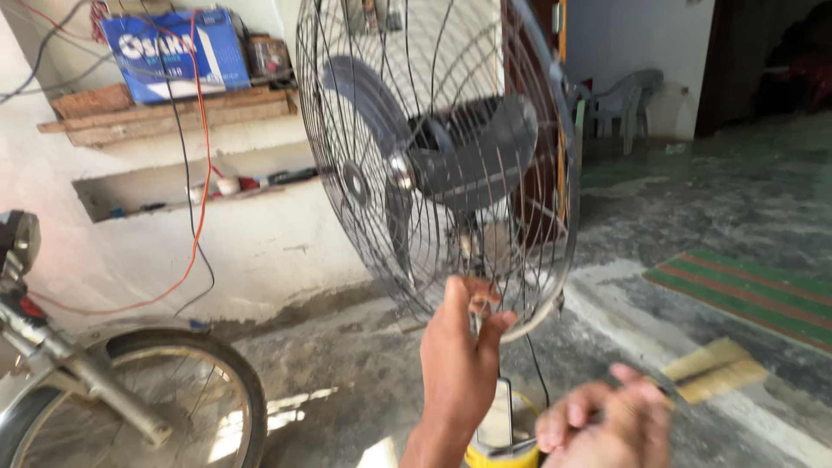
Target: The person uses a screwdriver to tighten screws on the front wire cage of a standing electric fan. They work around the lower perimeter of the cage, repeatedly engaging the screwdriver with fasteners while holding the cage steady with the other hand.
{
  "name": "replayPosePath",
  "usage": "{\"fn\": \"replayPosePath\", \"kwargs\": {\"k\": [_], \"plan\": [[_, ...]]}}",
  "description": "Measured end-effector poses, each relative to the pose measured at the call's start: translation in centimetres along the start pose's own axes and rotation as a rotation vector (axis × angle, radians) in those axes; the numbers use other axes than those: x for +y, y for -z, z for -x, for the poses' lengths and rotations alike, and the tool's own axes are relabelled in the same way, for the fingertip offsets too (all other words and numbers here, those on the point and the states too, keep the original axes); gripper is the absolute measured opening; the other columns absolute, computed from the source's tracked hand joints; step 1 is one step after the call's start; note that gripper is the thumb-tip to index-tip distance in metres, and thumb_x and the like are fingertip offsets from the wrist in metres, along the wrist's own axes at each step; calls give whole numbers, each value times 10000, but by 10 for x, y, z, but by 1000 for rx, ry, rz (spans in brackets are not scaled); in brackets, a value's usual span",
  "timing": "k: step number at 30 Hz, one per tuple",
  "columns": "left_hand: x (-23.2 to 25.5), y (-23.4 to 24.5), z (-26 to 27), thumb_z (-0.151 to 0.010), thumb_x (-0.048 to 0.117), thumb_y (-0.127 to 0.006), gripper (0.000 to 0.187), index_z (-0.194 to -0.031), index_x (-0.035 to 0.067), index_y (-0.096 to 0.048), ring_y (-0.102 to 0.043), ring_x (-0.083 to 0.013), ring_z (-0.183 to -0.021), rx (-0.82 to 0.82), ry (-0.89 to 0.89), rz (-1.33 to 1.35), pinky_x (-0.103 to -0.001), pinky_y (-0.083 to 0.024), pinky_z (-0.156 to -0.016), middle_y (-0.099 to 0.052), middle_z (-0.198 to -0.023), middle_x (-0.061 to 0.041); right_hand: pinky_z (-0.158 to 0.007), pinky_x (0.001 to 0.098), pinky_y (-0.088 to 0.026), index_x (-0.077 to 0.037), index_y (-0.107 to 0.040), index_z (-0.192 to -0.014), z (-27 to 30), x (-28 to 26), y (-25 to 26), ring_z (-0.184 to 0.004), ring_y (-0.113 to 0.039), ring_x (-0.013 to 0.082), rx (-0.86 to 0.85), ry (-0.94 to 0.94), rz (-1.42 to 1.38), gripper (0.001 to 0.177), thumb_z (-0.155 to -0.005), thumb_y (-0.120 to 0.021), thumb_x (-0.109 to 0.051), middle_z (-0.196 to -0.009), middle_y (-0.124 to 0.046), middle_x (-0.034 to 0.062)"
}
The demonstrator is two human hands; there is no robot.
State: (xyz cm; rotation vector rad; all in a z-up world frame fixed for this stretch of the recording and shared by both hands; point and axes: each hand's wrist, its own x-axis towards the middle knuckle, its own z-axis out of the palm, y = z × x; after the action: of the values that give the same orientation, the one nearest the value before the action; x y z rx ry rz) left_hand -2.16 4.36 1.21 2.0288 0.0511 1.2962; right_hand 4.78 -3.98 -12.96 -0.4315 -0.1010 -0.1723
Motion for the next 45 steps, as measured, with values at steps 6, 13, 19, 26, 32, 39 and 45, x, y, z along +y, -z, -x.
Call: {"fn": "replayPosePath", "kwargs": {"k": [6,13,19,26,32,39,45], "plan": [[0,3,-13,-832,151,-781,285,-1027,102,-579,-729,-290,-884,-36,82,-40,-402,-542,-731,-743,-914,-72,-430,470,-381,-71,-620,-1169,-18,41,-7,-440,-412,302,-55,-79,533,277,-1039,-515,-292,-566,-488,171],[-2,8,-15,-853,144,-773,276,-1043,96,-579,-727,-304,-932,-57,28,-40,-409,-541,-754,-760,-955,-74,-545,488,-547,-187,-570,-1157,-27,47,4,-562,-648,234,-35,-76,102,273,-1054,-468,-419,-723,-639,95],[-1,15,-20,-888,73,-710,203,-1034,91,-569,-754,-272,-958,-128,70,24,-385,-560,-769,-773,-951,-68,-571,426,-475,7,-634,-1033,-38,35,0,-559,-566,241,-28,-56,245,351,-1047,-522,-325,-692,-578,146],[5,20,-19,-878,60,-699,179,-1010,102,-586,-758,-251,-942,-168,208,47,-374,-567,-770,-769,-959,-55,-393,372,-329,-82,-617,-1042,3,15,-56,-409,-392,192,-56,-285,396,260,-1029,-490,-309,-540,-426,67],[5,25,-17,-906,55,-695,159,-1011,82,-580,-736,-303,-933,-164,103,3,-399,-543,-756,-773,-943,-86,-286,363,-255,-237,-536,-1011,5,-4,-40,-324,-302,164,56,-306,202,163,-1045,-431,-358,-478,-358,15],[7,22,-19,-888,59,-691,168,-1010,89,-579,-745,-301,-915,-153,84,5,-398,-546,-747,-769,-930,-81,-306,347,-187,-196,-560,-967,-8,9,-46,-317,-258,146,-1,-561,271,116,-999,-476,-269,-458,-318,17],[7,22,-18,-892,36,-680,157,-1001,70,-571,-750,-300,-910,-142,53,47,-389,-553,-765,-758,-919,-96,-343,317,-208,-216,-551,-1097,10,-13,-54,-358,-273,119,149,-230,243,101,-1064,-456,-226,-546,-377,-2]]}}
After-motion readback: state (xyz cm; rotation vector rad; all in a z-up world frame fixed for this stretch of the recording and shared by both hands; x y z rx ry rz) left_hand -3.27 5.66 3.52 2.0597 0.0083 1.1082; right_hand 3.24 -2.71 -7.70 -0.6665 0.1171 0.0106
